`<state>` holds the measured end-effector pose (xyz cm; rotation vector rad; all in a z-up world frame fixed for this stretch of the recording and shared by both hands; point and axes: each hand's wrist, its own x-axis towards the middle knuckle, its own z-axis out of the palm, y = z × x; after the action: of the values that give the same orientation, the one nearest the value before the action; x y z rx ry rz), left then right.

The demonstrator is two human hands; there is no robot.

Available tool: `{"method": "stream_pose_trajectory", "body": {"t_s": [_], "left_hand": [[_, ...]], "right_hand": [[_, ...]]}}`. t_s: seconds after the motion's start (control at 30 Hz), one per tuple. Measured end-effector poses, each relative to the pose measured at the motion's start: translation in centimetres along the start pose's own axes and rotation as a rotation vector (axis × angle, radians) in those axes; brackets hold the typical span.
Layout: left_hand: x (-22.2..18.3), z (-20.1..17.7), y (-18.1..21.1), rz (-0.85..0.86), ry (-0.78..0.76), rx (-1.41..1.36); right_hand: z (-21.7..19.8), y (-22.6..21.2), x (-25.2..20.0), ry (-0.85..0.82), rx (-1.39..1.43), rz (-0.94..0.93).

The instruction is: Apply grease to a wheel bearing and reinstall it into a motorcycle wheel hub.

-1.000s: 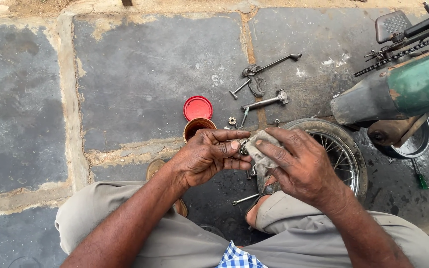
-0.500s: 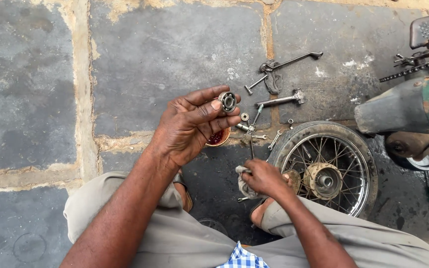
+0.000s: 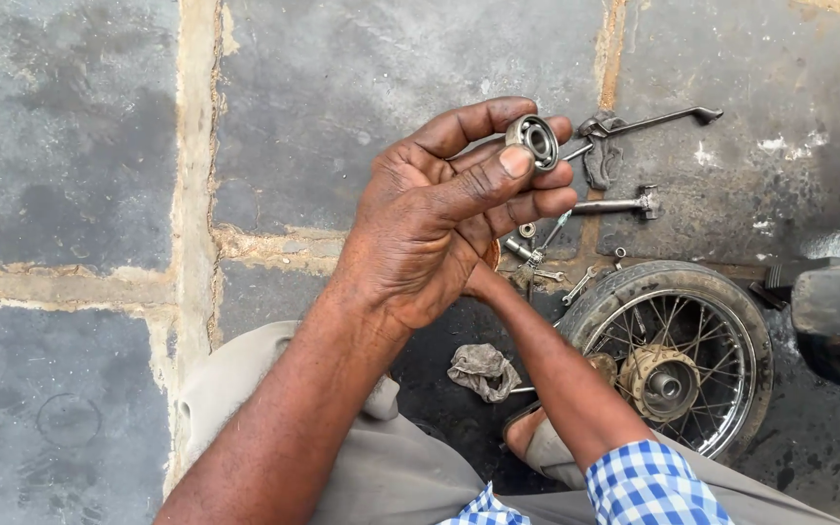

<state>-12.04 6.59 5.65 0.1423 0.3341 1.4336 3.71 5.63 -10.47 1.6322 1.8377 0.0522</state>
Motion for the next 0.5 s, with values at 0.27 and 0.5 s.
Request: {"method": "stream_pose_trajectory", "body": {"t_s": [0.27,0.5], "left_hand": [[0.7,0.2,0.4,0.013,0.012,-0.03],[0.5,0.1,0.4,-0.01,0.025,-0.052]], "right_hand": [[-15.2,-4.2,-3.8,0.246,-1.175,0.489],[-12.1,-5.5,-3.2,0.294,-1.674,0.4]]}}
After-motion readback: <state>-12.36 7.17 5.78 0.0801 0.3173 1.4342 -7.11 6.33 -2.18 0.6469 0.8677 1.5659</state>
